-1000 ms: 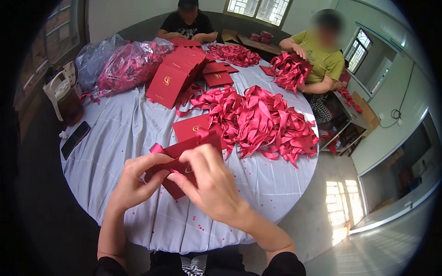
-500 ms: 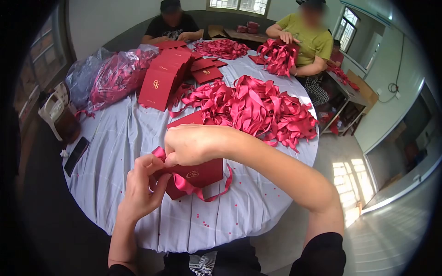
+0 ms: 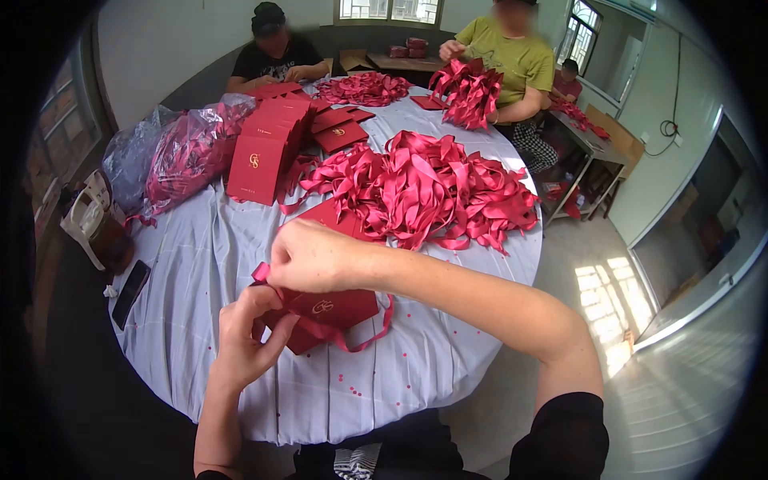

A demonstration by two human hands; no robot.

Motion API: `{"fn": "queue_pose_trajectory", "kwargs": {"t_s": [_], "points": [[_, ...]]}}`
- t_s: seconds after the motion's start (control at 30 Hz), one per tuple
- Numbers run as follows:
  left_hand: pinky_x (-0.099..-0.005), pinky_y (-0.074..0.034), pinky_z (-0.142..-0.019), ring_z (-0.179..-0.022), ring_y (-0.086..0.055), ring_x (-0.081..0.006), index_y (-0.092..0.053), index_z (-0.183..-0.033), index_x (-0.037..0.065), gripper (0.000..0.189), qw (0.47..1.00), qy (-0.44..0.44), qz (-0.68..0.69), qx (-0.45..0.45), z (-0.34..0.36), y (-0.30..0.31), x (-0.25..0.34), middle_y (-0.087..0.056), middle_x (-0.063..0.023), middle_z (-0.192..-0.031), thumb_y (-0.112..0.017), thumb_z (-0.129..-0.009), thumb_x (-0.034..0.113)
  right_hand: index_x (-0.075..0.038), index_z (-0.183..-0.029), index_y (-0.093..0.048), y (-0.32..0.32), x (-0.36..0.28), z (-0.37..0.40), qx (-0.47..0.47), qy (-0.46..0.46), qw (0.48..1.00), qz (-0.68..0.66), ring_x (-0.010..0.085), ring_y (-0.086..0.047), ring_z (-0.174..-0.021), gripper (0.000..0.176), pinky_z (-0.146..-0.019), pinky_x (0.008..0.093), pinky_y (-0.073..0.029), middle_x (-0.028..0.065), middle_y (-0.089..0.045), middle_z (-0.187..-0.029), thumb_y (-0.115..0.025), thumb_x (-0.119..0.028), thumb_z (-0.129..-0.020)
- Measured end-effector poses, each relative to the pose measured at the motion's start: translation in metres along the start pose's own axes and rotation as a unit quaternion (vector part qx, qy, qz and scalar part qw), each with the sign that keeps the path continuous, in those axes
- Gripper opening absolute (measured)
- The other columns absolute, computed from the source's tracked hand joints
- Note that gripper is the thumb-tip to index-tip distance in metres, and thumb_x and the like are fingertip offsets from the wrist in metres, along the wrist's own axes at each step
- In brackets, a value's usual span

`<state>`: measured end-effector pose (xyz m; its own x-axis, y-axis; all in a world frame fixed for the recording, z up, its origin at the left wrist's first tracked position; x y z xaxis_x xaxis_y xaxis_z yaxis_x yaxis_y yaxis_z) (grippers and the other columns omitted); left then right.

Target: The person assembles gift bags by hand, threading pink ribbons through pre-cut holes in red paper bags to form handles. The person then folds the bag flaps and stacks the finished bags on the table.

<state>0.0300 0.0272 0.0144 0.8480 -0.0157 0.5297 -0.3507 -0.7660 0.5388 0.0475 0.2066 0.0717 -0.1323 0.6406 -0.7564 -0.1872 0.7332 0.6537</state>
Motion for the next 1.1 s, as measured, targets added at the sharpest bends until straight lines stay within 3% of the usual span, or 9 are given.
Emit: {"fn": "queue_pose_trajectory", "kwargs": {"t_s": [0.03, 0.2, 0.3, 0.47, 0.67, 0.77, 0.87, 1.0, 1.1], "points": [[-0.029, -0.045, -0.049, -0.052, -0.06, -0.0178, -0.054, -0.088, 0.004, 0.025, 1.0, 0.004, -0.01, -0.024, 0.0, 0.001, 0.002, -0.061, -0.0056, -0.068, -0.073, -0.072, 0.0, 0.004, -0.078, -0.066, 0.002, -0.001, -0.002, 0.043, 0.028, 0.998, -0.025, 0.0111, -0.061, -0.067, 0.019, -0.064, 0.029, -0.049, 0.0085, -0.065, -0.069, -0.06, -0.014, -0.079], [-0.0285, -0.044, -0.047, -0.05, -0.059, -0.0177, -0.055, -0.086, 0.004, 0.025, 0.999, -0.019, -0.027, -0.004, -0.003, -0.005, 0.005, -0.06, -0.0053, -0.066, -0.073, -0.069, -0.001, 0.004, -0.083, -0.066, 0.01, -0.014, -0.013, 0.072, 0.069, 0.995, -0.016, 0.0102, -0.06, -0.072, 0.02, -0.068, 0.0283, -0.049, 0.0097, -0.066, -0.075, -0.064, -0.016, -0.08], [-0.0286, -0.044, -0.047, -0.049, -0.058, -0.018, -0.055, -0.085, 0.003, 0.025, 0.999, -0.032, -0.029, -0.005, -0.001, -0.007, 0.005, -0.061, -0.0058, -0.067, -0.072, -0.068, -0.002, 0.004, -0.084, -0.067, 0.01, -0.017, -0.029, 0.135, 0.092, 0.985, -0.061, 0.0105, -0.06, -0.07, 0.021, -0.066, 0.0284, -0.049, 0.0085, -0.066, -0.073, -0.065, -0.016, -0.081], [-0.0286, -0.044, -0.047, -0.049, -0.058, -0.0183, -0.056, -0.085, 0.003, 0.026, 0.999, -0.035, -0.029, 0.011, 0.0, -0.006, 0.005, -0.062, -0.0061, -0.066, -0.071, -0.065, -0.004, 0.004, -0.081, -0.067, 0.006, -0.02, -0.048, 0.129, 0.12, 0.982, -0.067, 0.0104, -0.058, -0.067, 0.02, -0.062, 0.0283, -0.048, 0.0075, -0.065, -0.07, -0.066, -0.015, -0.08], [-0.029, -0.044, -0.047, -0.05, -0.059, -0.0191, -0.056, -0.085, 0.003, 0.026, 0.998, -0.054, -0.04, 0.006, 0.001, -0.009, 0.008, -0.061, -0.0065, -0.065, -0.071, -0.065, -0.003, 0.004, -0.081, -0.067, 0.004, -0.025, -0.056, 0.13, 0.086, 0.984, -0.088, 0.0116, -0.059, -0.067, 0.019, -0.062, 0.0295, -0.048, 0.008, -0.065, -0.07, -0.066, -0.015, -0.079], [-0.0289, -0.044, -0.047, -0.05, -0.059, -0.0196, -0.056, -0.085, 0.003, 0.026, 0.998, -0.054, -0.044, 0.008, 0.001, -0.009, 0.008, -0.062, -0.0066, -0.066, -0.071, -0.065, -0.003, 0.004, -0.081, -0.067, 0.002, -0.019, -0.064, 0.168, 0.128, 0.974, -0.078, 0.013, -0.061, -0.068, 0.02, -0.064, 0.0303, -0.049, 0.0096, -0.066, -0.071, -0.066, -0.016, -0.078], [-0.0294, -0.045, -0.048, -0.051, -0.06, -0.0201, -0.056, -0.086, 0.003, 0.025, 0.998, -0.042, -0.05, 0.005, 0.001, -0.009, 0.007, -0.062, -0.0068, -0.066, -0.071, -0.066, -0.002, 0.004, -0.09, -0.066, 0.001, -0.014, -0.06, 0.204, 0.17, 0.962, -0.061, 0.0174, -0.063, -0.073, 0.025, -0.068, 0.0325, -0.05, 0.0138, -0.066, -0.078, -0.066, -0.019, -0.082], [-0.0306, -0.046, -0.049, -0.052, -0.06, -0.0207, -0.055, -0.088, 0.003, 0.025, 0.998, -0.031, -0.046, 0.019, 0.001, -0.007, 0.004, -0.06, -0.0074, -0.066, -0.07, -0.069, -0.002, 0.003, -0.092, -0.062, 0.004, -0.027, -0.008, 0.319, 0.21, 0.924, 0.034, 0.0199, -0.063, -0.075, 0.02, -0.067, 0.0319, -0.049, 0.0124, -0.063, -0.082, -0.062, -0.016, -0.087], [-0.0304, -0.046, -0.049, -0.052, -0.06, -0.0204, -0.054, -0.089, 0.003, 0.024, 0.998, -0.016, -0.04, 0.035, -0.001, -0.006, 0.003, -0.06, -0.0075, -0.065, -0.069, -0.07, -0.002, 0.003, -0.088, -0.063, -0.007, -0.024, 0.046, 0.347, 0.161, 0.923, 0.051, 0.0176, -0.064, -0.075, 0.011, -0.067, 0.0297, -0.05, 0.0118, -0.064, -0.082, -0.06, -0.007, -0.088]]}}
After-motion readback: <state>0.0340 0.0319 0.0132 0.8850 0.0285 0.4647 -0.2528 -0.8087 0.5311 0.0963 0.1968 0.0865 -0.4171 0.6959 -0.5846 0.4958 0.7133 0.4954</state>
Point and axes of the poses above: each hand's wrist, its own z-axis away from the middle knuckle, its own y-axis out of the back of the hand, x = y × z, the point moved 1 cm from there along -z, towards the middle knuckle
